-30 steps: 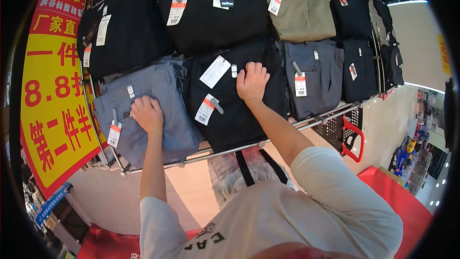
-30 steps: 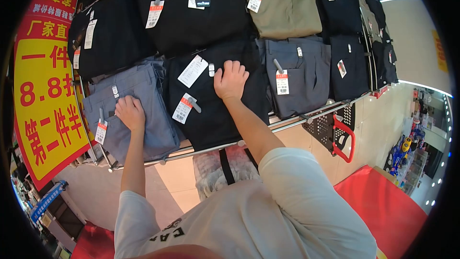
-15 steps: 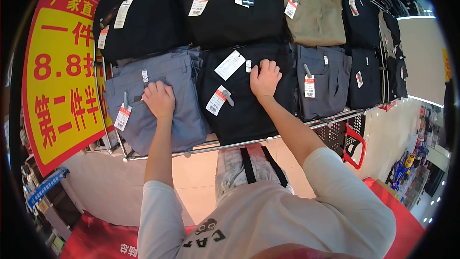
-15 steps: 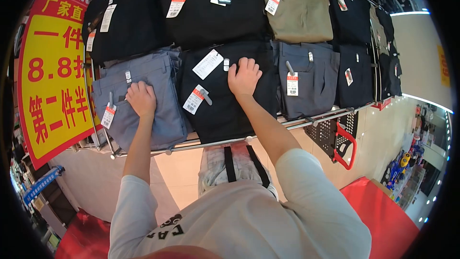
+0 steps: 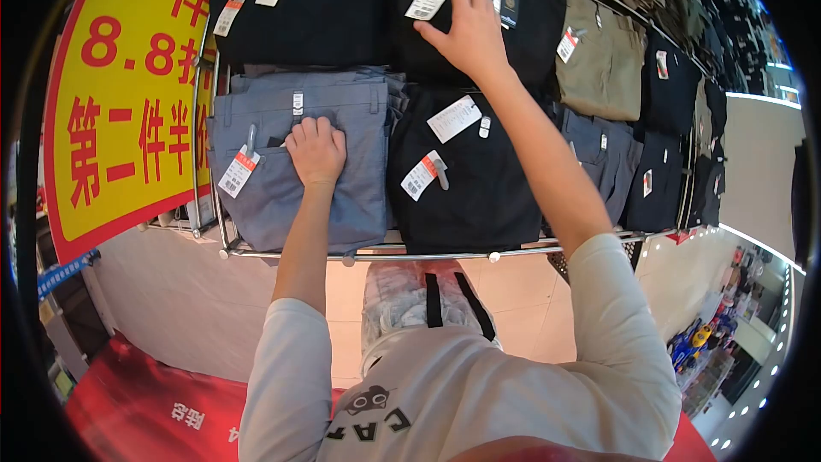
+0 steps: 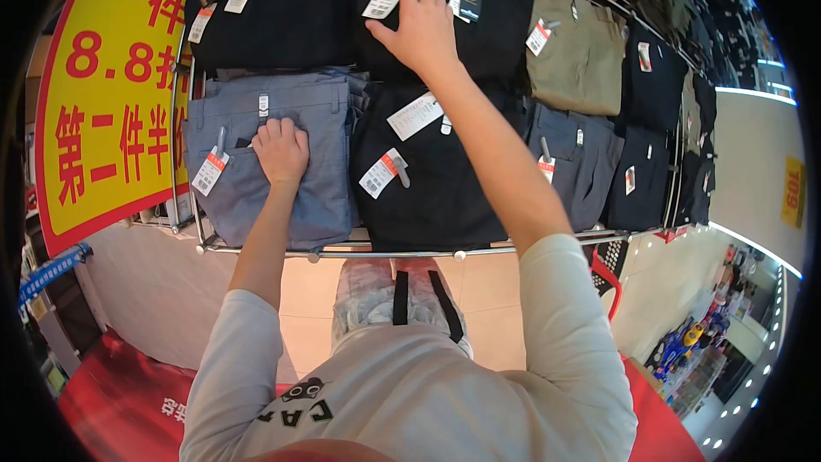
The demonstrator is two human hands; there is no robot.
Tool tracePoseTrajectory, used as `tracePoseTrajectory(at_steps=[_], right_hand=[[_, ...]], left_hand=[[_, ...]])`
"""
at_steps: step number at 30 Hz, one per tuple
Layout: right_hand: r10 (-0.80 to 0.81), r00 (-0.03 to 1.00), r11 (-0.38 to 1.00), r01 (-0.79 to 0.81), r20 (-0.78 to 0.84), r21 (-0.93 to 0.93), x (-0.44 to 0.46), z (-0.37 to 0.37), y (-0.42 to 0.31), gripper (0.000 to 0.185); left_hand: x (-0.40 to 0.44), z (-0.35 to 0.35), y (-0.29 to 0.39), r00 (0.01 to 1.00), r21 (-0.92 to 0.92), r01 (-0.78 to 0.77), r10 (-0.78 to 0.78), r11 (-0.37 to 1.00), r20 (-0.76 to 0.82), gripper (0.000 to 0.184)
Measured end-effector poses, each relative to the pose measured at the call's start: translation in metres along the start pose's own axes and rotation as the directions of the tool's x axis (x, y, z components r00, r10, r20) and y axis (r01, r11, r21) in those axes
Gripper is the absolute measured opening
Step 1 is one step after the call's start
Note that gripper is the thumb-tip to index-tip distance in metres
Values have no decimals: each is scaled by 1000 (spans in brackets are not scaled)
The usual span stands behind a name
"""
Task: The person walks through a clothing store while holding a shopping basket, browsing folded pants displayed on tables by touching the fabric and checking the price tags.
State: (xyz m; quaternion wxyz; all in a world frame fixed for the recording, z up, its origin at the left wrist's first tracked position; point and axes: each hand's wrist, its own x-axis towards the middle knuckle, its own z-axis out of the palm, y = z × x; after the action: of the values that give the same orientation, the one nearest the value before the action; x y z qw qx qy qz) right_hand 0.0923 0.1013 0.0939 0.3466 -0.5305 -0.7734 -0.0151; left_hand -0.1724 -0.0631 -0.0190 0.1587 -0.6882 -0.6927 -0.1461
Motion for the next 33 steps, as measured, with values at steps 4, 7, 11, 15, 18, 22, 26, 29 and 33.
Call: tracePoseTrajectory(at_steps=[4,7,11,15,18,22,26,29,33], right_hand=[[-197,963,922,245,181,-300,16,42,27,83],[-238,948,891,299,210,-340,20,56,45,57],[-168,985,982,165,26,92,35,48,61,43],[-57,998,985,59,-16,164,21,22,54,43],[-322,898,921,371,300,-120,-4,28,58,48],[-196,926,935,276,324,-223,-24,25,35,64],[-139,913,989,148,383,5,-63,-16,-2,58],[-17,919,971,-79,393,226,-131,-85,-36,46],[395,827,865,-481,400,142,-282,-180,-70,20]], left_hand=[[0,-1,-4,1000,-65,0,1,998,15,15],[2,-3,-4,999,-93,18,-14,995,37,14],[1,-3,-6,999,-113,22,-16,993,50,14],[1,-2,-7,999,-120,32,-28,992,34,14],[2,-3,-8,1000,-129,23,-20,991,23,15],[1,-1,-10,999,-117,19,-15,993,36,18],[0,-2,-8,999,-128,26,-20,991,51,18],[1,-4,-11,999,-148,24,-16,989,52,18],[2,-6,-9,999,-105,8,-3,994,54,18]])
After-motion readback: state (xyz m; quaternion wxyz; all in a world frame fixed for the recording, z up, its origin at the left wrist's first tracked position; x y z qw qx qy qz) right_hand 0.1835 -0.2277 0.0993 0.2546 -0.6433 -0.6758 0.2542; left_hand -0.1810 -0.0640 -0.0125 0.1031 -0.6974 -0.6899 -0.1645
